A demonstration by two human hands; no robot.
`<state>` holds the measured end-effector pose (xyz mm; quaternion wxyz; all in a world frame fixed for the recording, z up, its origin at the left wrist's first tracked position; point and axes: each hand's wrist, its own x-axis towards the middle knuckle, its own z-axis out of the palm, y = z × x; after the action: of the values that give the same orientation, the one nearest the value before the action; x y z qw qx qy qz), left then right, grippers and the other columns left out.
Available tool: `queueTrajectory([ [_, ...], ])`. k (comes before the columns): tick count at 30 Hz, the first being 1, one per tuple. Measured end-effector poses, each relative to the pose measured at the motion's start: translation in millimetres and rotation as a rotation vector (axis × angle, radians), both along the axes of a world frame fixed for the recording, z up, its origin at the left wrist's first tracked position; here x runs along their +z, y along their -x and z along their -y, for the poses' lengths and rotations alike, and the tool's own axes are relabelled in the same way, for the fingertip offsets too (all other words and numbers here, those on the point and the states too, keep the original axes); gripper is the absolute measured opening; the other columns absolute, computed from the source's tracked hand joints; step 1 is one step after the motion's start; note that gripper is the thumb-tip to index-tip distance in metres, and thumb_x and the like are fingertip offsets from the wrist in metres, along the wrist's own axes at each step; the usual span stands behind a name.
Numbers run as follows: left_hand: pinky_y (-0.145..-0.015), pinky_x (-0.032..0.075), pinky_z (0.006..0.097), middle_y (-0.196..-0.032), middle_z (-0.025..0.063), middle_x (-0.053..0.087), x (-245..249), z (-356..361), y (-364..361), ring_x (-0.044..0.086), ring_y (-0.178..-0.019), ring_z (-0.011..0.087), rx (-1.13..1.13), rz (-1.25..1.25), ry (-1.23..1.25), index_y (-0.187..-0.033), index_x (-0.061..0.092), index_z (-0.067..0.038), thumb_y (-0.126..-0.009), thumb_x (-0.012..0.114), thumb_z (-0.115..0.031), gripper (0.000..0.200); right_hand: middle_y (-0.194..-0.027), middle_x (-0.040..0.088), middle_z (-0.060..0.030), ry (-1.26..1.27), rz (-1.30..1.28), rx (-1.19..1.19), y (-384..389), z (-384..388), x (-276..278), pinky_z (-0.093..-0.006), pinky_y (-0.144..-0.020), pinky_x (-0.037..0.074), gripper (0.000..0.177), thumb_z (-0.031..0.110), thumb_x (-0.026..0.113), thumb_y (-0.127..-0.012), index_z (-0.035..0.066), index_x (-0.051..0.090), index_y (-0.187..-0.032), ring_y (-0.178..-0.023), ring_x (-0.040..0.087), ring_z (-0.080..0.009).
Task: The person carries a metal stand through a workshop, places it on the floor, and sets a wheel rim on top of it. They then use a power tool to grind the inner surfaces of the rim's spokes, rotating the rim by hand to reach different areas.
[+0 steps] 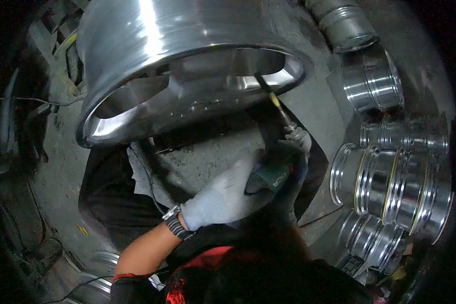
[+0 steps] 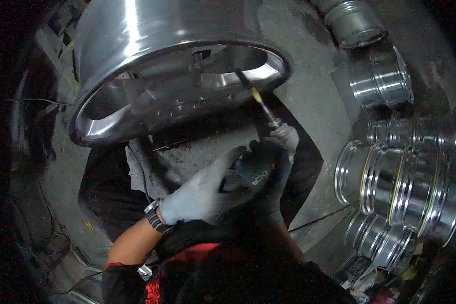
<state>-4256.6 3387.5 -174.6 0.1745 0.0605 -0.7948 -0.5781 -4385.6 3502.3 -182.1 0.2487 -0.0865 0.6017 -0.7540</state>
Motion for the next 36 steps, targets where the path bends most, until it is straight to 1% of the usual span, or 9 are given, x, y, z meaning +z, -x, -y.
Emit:
queueTrajectory([
  [2,-0.097,0.053,0.0441,-0.134,0.0312,0.055,12.4,0.2,-7.9,0.062,-0.119,0.0432,0.015,0.150,-0.180,-0.145,0.041,0.005,-0.085,0.081,-0.023,0.078,-0.107,0.066,-0.0106,-0.007,-0.015,0.013,-1.5,-2.7,-9.1,-0.0365,-0.085,0.057,0.046,0.044,0.046,-0.104,0.003,0.059,-0.120,-0.098,0.066,-0.0226],
  [8,-0.102,0.050,0.0455,-0.134,0.0309,0.055,5.7,-11.4,-10.3,0.059,-0.123,0.0428,0.099,0.115,-0.071,-0.146,0.039,0.005,-0.085,0.081,-0.021,0.079,-0.116,0.063,-0.0104,0.010,0.336,0.021,-9.9,0.5,8.9,-0.0373,-0.096,0.052,0.051,0.050,0.045,-0.103,0.006,0.057,-0.126,-0.103,0.064,-0.0219],
  [14,-0.097,0.053,0.0446,-0.129,0.0310,0.058,10.8,-9.9,18.2,0.062,-0.117,0.0433,0.006,0.101,-0.120,-0.145,0.041,0.007,-0.085,0.081,-0.022,0.077,-0.117,0.062,-0.0087,0.097,0.177,0.019,4.1,-9.7,14.0,-0.0362,-0.093,0.053,0.050,0.051,0.042,-0.105,0.008,0.057,-0.126,-0.104,0.063,-0.0210],
  [16,-0.098,0.052,0.0445,-0.129,0.0310,0.058,11.3,-10.0,26.7,0.062,-0.117,0.0434,-0.007,0.111,-0.107,-0.145,0.041,0.007,-0.085,0.081,-0.022,0.077,-0.116,0.062,-0.0085,-0.101,-0.122,-0.094,3.7,-2.5,29.3,-0.0354,-0.090,0.054,0.048,0.049,0.040,-0.106,0.009,0.057,-0.126,-0.103,0.063,-0.0206],
  [18,-0.098,0.052,0.0443,-0.129,0.0311,0.058,10.3,-8.9,31.0,0.062,-0.117,0.0435,-0.018,0.120,-0.096,-0.144,0.042,0.007,-0.085,0.081,-0.022,0.077,-0.116,0.062,-0.0082,-0.069,-0.111,-0.068,11.2,-8.8,25.6,-0.0349,-0.090,0.054,0.047,0.048,0.039,-0.107,0.009,0.057,-0.126,-0.102,0.063,-0.0199],
  [20,-0.095,0.054,0.0421,-0.134,0.0270,0.057,8.1,-7.1,32.3,0.065,-0.116,0.0383,-0.030,0.051,-0.058,-0.150,0.038,-0.002,-0.085,0.081,-0.020,0.080,-0.115,0.062,-0.0079,-0.037,-0.100,-0.039,13.6,-11.5,21.0,-0.0344,-0.090,0.054,0.047,0.047,0.038,-0.107,0.008,0.057,-0.126,-0.102,0.063,-0.0193],
  [24,-0.101,0.050,0.0436,-0.132,0.0309,0.058,10.3,-4.9,21.8,0.060,-0.121,0.0434,-0.017,0.100,-0.131,-0.146,0.041,0.004,-0.084,0.081,-0.021,0.078,-0.115,0.064,-0.0086,0.018,0.108,-0.024,7.8,-11.2,12.5,-0.0330,-0.087,0.056,0.048,0.048,0.041,-0.107,0.009,0.056,-0.130,-0.100,0.065,-0.0186],
  [29,-0.103,0.049,0.0407,-0.140,0.0260,0.055,9.8,-1.8,-4.0,0.059,-0.128,0.0347,0.007,0.180,-0.091,-0.151,0.037,0.003,-0.085,0.082,-0.019,0.083,-0.117,0.065,-0.0097,0.011,0.175,-0.015,-8.0,-10.9,-7.7,-0.0341,-0.084,0.057,0.049,0.048,0.043,-0.106,0.008,0.056,-0.131,-0.099,0.067,-0.0193],
  [36,-0.106,0.048,0.0412,-0.141,0.0264,0.055,29.4,-2.3,-20.6,0.058,-0.130,0.0344,0.055,0.295,-0.109,-0.151,0.037,0.003,-0.085,0.081,-0.020,0.083,-0.115,0.064,-0.0060,0.244,0.565,0.095,-28.4,-0.5,-10.0,-0.0361,-0.087,0.057,0.050,0.052,0.040,-0.107,0.011,0.053,-0.133,-0.098,0.065,-0.0187],
])
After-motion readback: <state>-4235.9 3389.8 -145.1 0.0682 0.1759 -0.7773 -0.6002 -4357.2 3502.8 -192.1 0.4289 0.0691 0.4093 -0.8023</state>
